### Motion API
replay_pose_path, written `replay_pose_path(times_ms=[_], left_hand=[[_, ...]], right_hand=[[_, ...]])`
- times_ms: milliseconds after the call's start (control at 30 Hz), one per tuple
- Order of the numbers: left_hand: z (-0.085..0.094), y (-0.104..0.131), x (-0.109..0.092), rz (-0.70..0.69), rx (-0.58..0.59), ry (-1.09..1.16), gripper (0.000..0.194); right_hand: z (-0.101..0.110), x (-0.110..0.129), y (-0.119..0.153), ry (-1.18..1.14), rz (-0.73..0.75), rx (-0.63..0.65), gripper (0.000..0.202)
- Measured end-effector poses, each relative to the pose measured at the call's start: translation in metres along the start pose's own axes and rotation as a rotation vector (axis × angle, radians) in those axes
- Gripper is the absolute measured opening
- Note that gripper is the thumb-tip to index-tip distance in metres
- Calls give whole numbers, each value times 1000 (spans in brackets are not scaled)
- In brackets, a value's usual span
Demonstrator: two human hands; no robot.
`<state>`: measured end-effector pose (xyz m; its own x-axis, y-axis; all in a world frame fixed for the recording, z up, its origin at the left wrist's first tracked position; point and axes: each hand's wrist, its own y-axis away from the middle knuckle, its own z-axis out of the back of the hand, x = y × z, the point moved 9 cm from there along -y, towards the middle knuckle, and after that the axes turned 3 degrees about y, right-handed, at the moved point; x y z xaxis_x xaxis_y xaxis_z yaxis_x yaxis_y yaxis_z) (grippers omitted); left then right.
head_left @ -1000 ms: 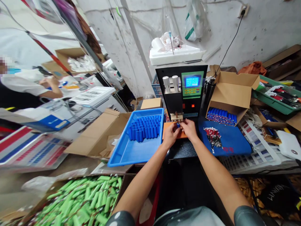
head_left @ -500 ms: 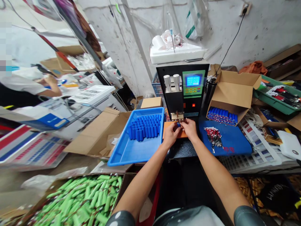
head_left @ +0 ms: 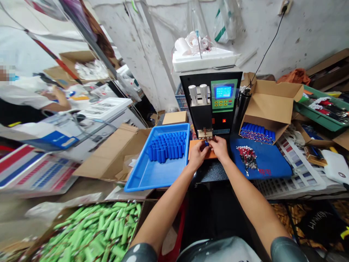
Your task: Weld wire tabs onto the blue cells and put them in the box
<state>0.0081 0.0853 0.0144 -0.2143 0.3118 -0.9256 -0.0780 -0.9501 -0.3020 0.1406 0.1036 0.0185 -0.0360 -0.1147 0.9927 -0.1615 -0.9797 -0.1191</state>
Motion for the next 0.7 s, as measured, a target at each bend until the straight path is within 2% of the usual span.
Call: replay_pose_path(times_ms=[300, 700], left_hand=[[1, 0, 1, -8, -1, -10, 33], [-2, 0, -3, -15, 12, 32, 29]], right_hand=[[0, -1, 0, 10, -5, 8, 22], [2, -4, 14, -115, -114, 93, 28]])
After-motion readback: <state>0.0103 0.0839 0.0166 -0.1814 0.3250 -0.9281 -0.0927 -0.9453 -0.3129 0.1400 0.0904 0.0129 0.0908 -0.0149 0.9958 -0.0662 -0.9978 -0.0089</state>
